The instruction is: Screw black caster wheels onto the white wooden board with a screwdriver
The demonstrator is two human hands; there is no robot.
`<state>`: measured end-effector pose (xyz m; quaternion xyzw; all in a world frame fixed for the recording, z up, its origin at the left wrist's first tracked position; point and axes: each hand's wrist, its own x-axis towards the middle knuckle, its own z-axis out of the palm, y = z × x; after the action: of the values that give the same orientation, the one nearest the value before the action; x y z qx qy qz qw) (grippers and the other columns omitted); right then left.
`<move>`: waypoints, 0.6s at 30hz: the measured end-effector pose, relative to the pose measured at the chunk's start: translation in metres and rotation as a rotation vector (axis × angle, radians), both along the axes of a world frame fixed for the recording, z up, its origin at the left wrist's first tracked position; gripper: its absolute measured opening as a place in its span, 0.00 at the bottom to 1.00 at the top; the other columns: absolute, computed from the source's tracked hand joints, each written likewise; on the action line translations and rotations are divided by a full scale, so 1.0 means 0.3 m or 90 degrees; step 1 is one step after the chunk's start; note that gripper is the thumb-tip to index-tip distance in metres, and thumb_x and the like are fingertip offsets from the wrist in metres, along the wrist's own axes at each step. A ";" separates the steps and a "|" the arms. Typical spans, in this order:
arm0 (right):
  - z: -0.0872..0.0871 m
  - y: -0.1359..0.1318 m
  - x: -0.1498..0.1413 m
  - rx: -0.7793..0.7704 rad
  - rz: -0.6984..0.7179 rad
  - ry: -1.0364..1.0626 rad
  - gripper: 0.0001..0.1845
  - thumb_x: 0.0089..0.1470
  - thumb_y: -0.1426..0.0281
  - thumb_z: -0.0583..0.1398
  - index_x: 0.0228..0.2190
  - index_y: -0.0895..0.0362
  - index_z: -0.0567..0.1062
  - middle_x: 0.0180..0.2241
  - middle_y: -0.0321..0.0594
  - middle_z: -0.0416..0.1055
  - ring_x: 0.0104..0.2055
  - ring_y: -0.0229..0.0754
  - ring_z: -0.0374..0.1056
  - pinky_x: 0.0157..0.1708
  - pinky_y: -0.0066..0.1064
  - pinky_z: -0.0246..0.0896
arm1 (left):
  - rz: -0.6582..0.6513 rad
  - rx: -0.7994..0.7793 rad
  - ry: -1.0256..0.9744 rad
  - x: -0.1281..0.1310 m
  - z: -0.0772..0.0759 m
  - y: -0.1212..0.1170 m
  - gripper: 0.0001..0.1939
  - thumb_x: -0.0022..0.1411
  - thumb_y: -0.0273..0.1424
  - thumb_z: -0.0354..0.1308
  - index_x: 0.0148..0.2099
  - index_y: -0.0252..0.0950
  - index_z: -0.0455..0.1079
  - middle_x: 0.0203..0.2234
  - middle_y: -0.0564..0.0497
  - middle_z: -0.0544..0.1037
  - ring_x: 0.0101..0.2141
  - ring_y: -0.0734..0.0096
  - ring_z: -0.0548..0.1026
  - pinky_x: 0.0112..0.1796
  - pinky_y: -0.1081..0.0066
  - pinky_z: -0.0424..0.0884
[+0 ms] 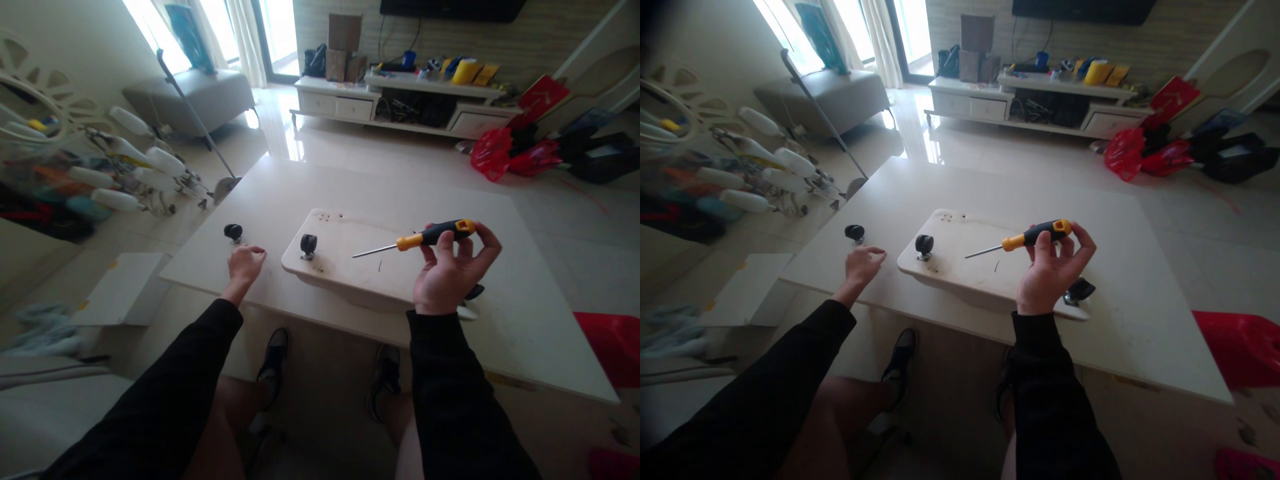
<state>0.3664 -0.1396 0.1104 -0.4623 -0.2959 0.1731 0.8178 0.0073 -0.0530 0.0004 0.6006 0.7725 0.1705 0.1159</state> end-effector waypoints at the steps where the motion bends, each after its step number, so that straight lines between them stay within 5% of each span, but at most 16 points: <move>1: 0.001 0.000 -0.002 0.000 0.002 0.005 0.25 0.54 0.68 0.68 0.50 0.45 0.66 0.48 0.32 0.72 0.46 0.41 0.81 0.41 0.40 0.83 | -0.001 0.027 -0.038 0.011 0.029 -0.004 0.13 0.65 0.36 0.62 0.44 0.36 0.84 0.40 0.42 0.84 0.41 0.56 0.81 0.48 0.62 0.72; 5: 0.003 0.004 -0.016 0.002 0.030 0.050 0.26 0.52 0.68 0.69 0.49 0.46 0.66 0.47 0.31 0.73 0.44 0.41 0.82 0.37 0.36 0.83 | -0.063 0.147 -0.158 0.100 0.163 -0.075 0.13 0.65 0.39 0.63 0.44 0.37 0.83 0.34 0.48 0.85 0.35 0.64 0.80 0.44 0.67 0.74; 8: -0.002 0.009 -0.034 0.005 0.057 0.096 0.27 0.50 0.68 0.70 0.47 0.47 0.65 0.45 0.30 0.73 0.42 0.40 0.82 0.33 0.34 0.82 | -0.215 0.165 -0.216 0.191 0.223 -0.163 0.10 0.64 0.38 0.64 0.42 0.40 0.83 0.37 0.48 0.85 0.37 0.64 0.80 0.45 0.66 0.76; 12: -0.010 0.011 -0.063 -0.013 0.095 0.112 0.27 0.49 0.66 0.71 0.47 0.46 0.65 0.44 0.30 0.74 0.41 0.41 0.82 0.32 0.34 0.82 | -0.374 0.177 -0.323 0.280 0.237 -0.238 0.08 0.66 0.37 0.63 0.37 0.41 0.81 0.39 0.47 0.86 0.42 0.63 0.81 0.50 0.64 0.76; 15: -0.010 0.008 -0.081 -0.033 0.111 0.093 0.27 0.50 0.63 0.71 0.47 0.46 0.65 0.46 0.30 0.73 0.40 0.41 0.82 0.32 0.35 0.82 | -0.370 0.166 -0.332 0.307 0.238 -0.252 0.06 0.65 0.37 0.64 0.38 0.41 0.80 0.37 0.47 0.85 0.40 0.64 0.81 0.48 0.65 0.76; 18: -0.009 0.008 -0.092 -0.037 0.114 0.086 0.28 0.49 0.62 0.72 0.47 0.46 0.65 0.46 0.31 0.73 0.41 0.42 0.82 0.32 0.36 0.82 | -0.343 0.140 -0.324 0.313 0.243 -0.254 0.13 0.63 0.34 0.66 0.50 0.41 0.78 0.37 0.50 0.86 0.39 0.65 0.81 0.51 0.64 0.76</move>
<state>0.3388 -0.1370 0.1077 -0.4446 -0.2748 0.2848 0.8036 0.1012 -0.1291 0.0732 0.7294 0.5108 0.3591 0.2795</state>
